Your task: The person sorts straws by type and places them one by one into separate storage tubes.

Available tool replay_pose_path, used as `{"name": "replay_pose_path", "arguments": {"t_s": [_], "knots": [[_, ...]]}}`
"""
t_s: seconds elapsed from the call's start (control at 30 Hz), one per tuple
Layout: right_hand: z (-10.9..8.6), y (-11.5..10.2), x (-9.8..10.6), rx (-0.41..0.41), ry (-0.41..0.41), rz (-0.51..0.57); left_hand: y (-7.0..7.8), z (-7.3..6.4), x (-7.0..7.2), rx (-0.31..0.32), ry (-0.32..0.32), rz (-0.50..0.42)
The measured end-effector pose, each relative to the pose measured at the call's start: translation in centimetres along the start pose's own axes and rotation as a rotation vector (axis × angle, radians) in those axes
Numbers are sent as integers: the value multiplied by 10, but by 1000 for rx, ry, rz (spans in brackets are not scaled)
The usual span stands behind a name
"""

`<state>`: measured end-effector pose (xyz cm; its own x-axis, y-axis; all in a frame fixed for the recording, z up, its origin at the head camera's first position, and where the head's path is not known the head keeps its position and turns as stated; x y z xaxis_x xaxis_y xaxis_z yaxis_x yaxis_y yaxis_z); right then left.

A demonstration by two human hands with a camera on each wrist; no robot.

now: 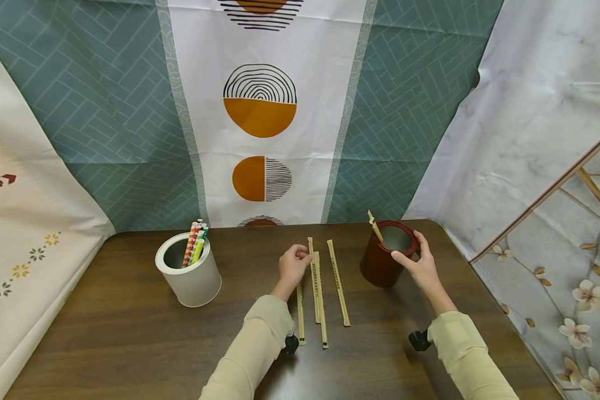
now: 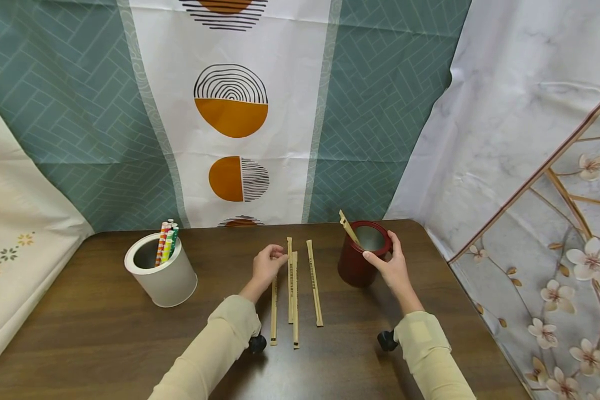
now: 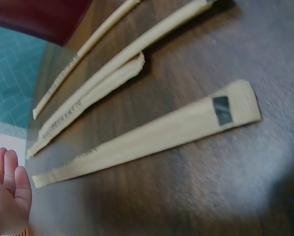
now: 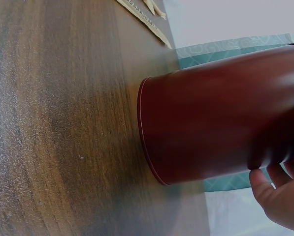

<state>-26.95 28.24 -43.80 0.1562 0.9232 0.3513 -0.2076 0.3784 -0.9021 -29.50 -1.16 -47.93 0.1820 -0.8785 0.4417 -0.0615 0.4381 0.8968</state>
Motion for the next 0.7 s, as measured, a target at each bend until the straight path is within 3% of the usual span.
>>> {"name": "replay_pose_path", "arguments": {"t_s": [0.37, 0.7], "knots": [[-1, -1, 0, -3, 3, -4, -19, -4, 0, -46, -23, 101], [0, 0, 0, -11, 4, 1, -25, -8, 3, -51, -26, 306]]}}
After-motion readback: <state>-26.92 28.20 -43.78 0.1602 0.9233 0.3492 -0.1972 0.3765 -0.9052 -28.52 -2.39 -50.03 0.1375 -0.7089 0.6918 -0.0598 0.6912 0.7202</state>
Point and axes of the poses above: each hand's wrist, its own z-axis towards the middle knuckle, its own x-axis out of the back of the hand, y = z × x, the point moved 1 cm from there along z, towards the middle knuckle, and after that the axes turned 4 degrees about x, right-handed, at the moved point
